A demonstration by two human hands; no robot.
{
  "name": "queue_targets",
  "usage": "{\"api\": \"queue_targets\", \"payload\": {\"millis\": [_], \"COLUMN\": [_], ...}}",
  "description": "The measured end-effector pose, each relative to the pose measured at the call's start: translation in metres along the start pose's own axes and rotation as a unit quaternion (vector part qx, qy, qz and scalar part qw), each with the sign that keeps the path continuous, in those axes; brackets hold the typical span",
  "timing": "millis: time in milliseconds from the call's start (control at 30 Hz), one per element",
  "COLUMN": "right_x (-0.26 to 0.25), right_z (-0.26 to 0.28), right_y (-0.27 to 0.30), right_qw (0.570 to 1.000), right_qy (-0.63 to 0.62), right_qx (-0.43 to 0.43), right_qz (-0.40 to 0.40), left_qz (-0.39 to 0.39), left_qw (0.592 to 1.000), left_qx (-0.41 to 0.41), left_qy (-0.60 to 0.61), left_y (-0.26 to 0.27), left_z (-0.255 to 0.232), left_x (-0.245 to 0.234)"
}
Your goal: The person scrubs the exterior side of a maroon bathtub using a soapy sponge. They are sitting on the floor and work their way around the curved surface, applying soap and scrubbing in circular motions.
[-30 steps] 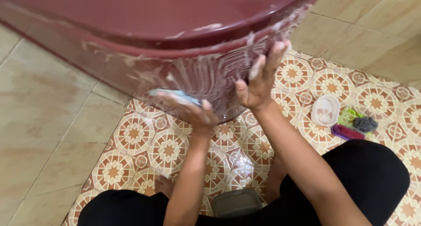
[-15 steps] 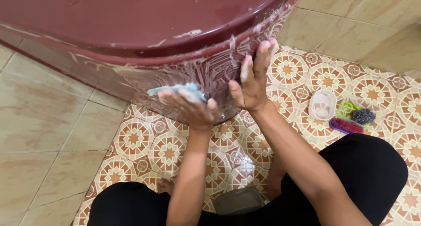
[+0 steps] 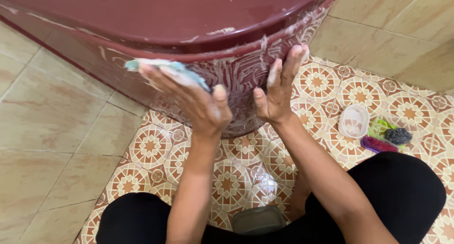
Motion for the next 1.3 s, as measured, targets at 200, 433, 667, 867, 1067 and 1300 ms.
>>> {"api": "queue_targets", "payload": {"millis": [200, 433, 667, 867, 1067, 1300], "right_x": [-0.008, -0.048, -0.053, 0.004, 0.026, 0.045], "right_z": [0.004, 0.027, 0.093, 0.068, 0.031, 0.056], "right_y": [-0.004, -0.029, -0.045, -0.020, 0.043, 0.056], "right_qw": [1.000, 0.996, 0.986, 0.991, 0.995, 0.995], "right_qy": [-0.010, 0.025, -0.027, 0.089, 0.015, 0.079], "right_qx": [-0.004, 0.000, -0.163, -0.090, 0.093, 0.011], "right_qz": [-0.005, -0.082, -0.014, 0.046, -0.023, 0.058], "left_qz": [0.038, 0.167, 0.158, -0.020, -0.050, -0.058], "left_qw": [0.979, 0.972, 0.922, 0.966, 0.996, 0.998], "left_qx": [0.156, 0.165, 0.087, 0.031, -0.007, -0.025], "left_qy": [-0.127, -0.009, 0.342, 0.257, 0.075, 0.002], "left_y": [0.030, 0.065, 0.036, 0.024, 0.036, 0.060], "left_z": [-0.053, -0.066, -0.064, -0.037, 0.015, 0.048], "left_x": [0.025, 0.045, 0.021, -0.006, 0.000, 0.016]}}
Point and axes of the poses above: each hand's wrist, its own y-axis away from the middle knuckle, its own x-axis out of the palm, z = x × y, the point moved 10 cm from there along -y, towards the middle knuckle, and after that the axes turned 2 degrees about y, right-handed, at the moved point
